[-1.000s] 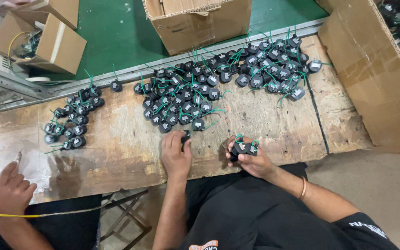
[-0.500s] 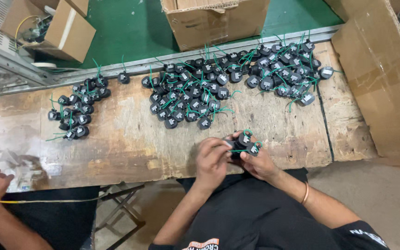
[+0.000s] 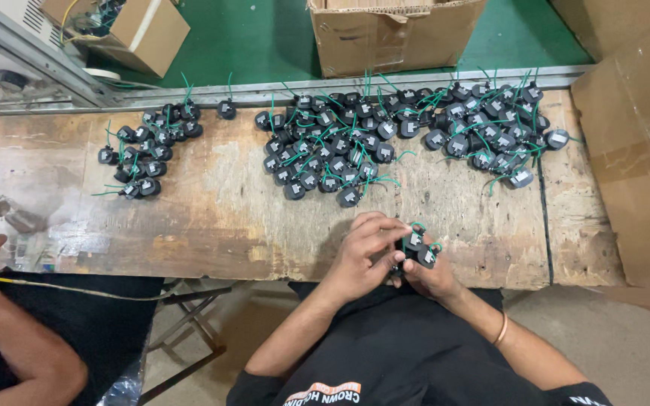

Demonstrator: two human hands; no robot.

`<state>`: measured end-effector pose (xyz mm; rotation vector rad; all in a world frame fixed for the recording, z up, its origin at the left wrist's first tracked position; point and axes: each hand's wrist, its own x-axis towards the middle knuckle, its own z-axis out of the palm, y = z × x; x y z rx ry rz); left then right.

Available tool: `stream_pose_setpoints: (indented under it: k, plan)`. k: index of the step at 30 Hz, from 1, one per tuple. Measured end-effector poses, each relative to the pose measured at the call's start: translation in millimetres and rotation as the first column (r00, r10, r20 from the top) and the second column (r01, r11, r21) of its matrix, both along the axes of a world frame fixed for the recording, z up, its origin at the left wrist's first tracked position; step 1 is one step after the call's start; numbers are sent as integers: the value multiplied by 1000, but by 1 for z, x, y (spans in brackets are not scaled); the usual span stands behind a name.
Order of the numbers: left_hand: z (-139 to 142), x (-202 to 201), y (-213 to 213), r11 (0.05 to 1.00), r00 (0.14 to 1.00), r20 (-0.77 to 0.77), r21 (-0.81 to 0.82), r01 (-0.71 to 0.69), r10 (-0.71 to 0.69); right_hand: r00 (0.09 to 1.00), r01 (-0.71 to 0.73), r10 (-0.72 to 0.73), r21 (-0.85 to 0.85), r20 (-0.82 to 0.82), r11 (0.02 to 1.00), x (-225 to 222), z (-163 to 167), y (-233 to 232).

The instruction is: The person picks up black plug-shaped components with green wires from the workbench, wraps and secures the wire around each component by hand, and places the finished piece onto a growing pile on the bench, occasionally reaching into a cardboard box.

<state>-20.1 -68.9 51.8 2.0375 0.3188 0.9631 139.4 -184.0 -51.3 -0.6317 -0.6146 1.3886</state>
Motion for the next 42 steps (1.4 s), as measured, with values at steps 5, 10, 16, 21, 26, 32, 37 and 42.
stream_pose_setpoints:
  k: [5,10,16,21,26,32,37,42]
  plan:
    - [-14,0,-4,988,978,185,-109,113,-92,995,-28,29,16,-91,999,6,4,-3]
    - [-21,-8,8,979,961,185,44,200,-204,971,-64,64,9,-231,998,7,6,-1]
    - [-34,1,-4,959,989,130,-265,97,-64,998,-66,66,-14,8,998,8,-3,-5]
    - [-44,-3,-10,970,990,143,-237,50,-16,997,-72,72,-2,18,997,7,-6,-4]
    - [-46,-32,25,942,915,225,-65,-328,334,996,-60,60,-4,-61,998,6,-1,1]
    - [-46,-59,74,512,532,81,181,-839,843,992,-61,64,28,-113,998,5,2,1]
    - [-55,-59,77,630,624,-136,314,-710,770,987,-83,88,45,-133,996,9,-2,-1]
    - [-60,-55,73,664,650,-137,151,-732,748,976,-81,85,27,-200,996,14,-8,-1]
